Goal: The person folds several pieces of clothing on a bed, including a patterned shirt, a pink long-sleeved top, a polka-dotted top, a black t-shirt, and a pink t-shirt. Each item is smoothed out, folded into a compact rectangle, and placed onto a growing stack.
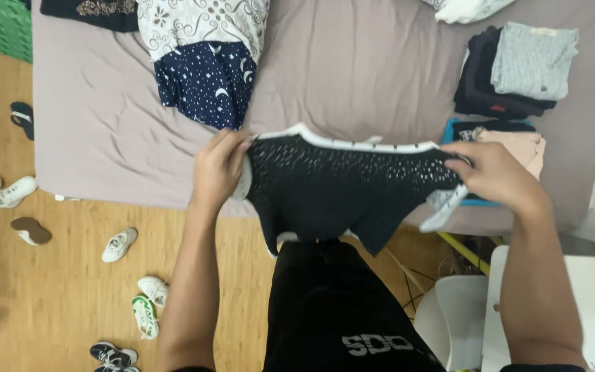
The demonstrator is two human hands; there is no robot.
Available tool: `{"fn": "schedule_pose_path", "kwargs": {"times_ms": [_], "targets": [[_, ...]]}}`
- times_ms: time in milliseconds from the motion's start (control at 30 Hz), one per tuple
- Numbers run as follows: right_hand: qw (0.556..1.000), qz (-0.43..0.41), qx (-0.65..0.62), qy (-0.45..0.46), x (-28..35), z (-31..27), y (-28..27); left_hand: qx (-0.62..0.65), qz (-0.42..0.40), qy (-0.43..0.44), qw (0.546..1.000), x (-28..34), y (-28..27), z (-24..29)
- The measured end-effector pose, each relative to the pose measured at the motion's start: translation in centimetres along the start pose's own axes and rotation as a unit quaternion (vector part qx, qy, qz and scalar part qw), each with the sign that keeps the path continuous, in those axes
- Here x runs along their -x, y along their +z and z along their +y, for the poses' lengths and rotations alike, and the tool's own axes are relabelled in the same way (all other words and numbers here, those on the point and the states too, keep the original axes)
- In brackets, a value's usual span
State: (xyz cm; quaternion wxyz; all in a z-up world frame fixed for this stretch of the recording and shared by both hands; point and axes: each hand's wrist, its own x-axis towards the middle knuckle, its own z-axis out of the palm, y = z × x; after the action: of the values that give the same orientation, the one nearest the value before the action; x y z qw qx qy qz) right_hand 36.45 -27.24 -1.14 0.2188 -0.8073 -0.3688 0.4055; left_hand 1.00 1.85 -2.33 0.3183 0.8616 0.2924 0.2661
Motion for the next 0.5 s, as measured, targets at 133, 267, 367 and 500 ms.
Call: {"fn": "schedule_pose_path", "kwargs": {"times_ms": [133, 267, 367, 500], "targets": [[0.993, 0.054, 0.095, -0.050, -10.2, 4.0, 3.2, 0.002, -0.023, -0.002, 1.000, -4.7, 7.4, -10.9], [0.989, 0.081, 0.108, -0.052, -20.5, 9.2, 7.9, -0.040, -0.065, -0.118, 0.990, -8.6, 13.3, -17.8], [0.979, 0.103, 0.167, 0.061, -25.1, 10.3, 11.2, -0.063, -0.089, -0.124, 0.986, -9.5, 18.8, -24.8], [0.970, 0.156, 0.175, 0.071, -29.6, 13.2, 13.6, -0.147, -0.128, -0.121, 0.973, -10.3, 23.1, -29.2]]}}
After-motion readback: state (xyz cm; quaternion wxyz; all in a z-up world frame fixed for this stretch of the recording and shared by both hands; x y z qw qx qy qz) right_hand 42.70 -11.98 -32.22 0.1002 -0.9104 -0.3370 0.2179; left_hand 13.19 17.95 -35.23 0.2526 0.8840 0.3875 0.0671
